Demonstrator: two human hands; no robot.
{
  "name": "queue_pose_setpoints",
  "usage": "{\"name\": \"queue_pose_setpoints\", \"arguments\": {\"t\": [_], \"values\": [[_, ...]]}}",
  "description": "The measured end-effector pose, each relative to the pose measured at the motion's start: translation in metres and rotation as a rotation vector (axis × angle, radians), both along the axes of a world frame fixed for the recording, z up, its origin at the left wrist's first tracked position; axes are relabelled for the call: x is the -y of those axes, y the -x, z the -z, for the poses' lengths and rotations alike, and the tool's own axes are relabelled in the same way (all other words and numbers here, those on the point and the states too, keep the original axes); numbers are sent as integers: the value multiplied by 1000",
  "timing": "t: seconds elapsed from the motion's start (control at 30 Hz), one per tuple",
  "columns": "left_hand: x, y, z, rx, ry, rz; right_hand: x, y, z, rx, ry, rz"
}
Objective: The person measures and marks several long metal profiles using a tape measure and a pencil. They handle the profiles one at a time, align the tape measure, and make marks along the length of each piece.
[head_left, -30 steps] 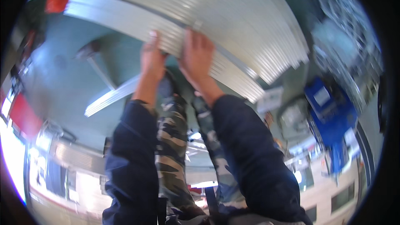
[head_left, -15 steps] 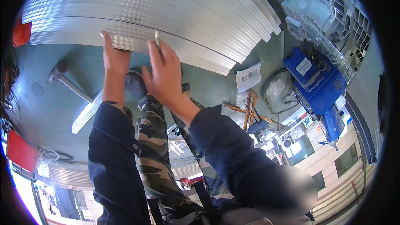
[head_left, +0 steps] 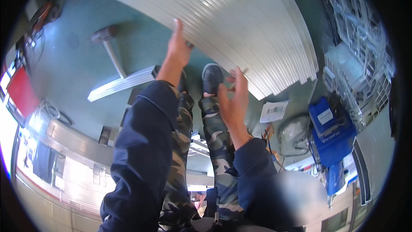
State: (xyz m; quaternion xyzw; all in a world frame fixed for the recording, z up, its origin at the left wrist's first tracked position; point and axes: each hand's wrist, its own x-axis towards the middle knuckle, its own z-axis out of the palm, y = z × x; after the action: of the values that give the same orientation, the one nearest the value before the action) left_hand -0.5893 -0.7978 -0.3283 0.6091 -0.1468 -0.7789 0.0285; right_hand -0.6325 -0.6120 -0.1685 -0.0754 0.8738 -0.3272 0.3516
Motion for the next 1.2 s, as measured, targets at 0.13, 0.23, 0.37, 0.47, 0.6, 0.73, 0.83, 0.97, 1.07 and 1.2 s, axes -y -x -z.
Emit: {"name": "queue_pose_setpoints", "arguments": {"t": [0.13, 0.23, 0.37, 0.47, 0.6, 0.73, 0.83, 0.97, 1.07, 1.2], "values": [[-26, -26, -61, 322, 46, 227, -12, -1, -37, 72, 28, 34], [-59, -66, -120, 200, 213, 413, -19, 1, -79, 119, 24, -64], [-100, -105, -222, 2, 127, 355, -47, 2, -136, 153, 64, -192], [-126, -125, -289, 57, 119, 254, -49, 15, -177, 190, 20, -371], [-156, -164, -352, 101, 82, 58, -21, 26, -211, 277, -29, -585], [-195, -187, -397, 159, 169, -214, 15, 48, -237, 225, -71, -870], [-229, -186, -401, 89, 214, -378, 46, 58, -270, 46, 50, -1085], [-251, -196, -461, 157, 266, -444, 78, 49, -296, -111, 52, -1439], [-276, -197, -463, 129, 353, -702, 98, 37, -308, -154, 68, -1582], [-310, -219, -476, 162, 434, -879, 120, -21, -317, -129, 139, -1774]]}}
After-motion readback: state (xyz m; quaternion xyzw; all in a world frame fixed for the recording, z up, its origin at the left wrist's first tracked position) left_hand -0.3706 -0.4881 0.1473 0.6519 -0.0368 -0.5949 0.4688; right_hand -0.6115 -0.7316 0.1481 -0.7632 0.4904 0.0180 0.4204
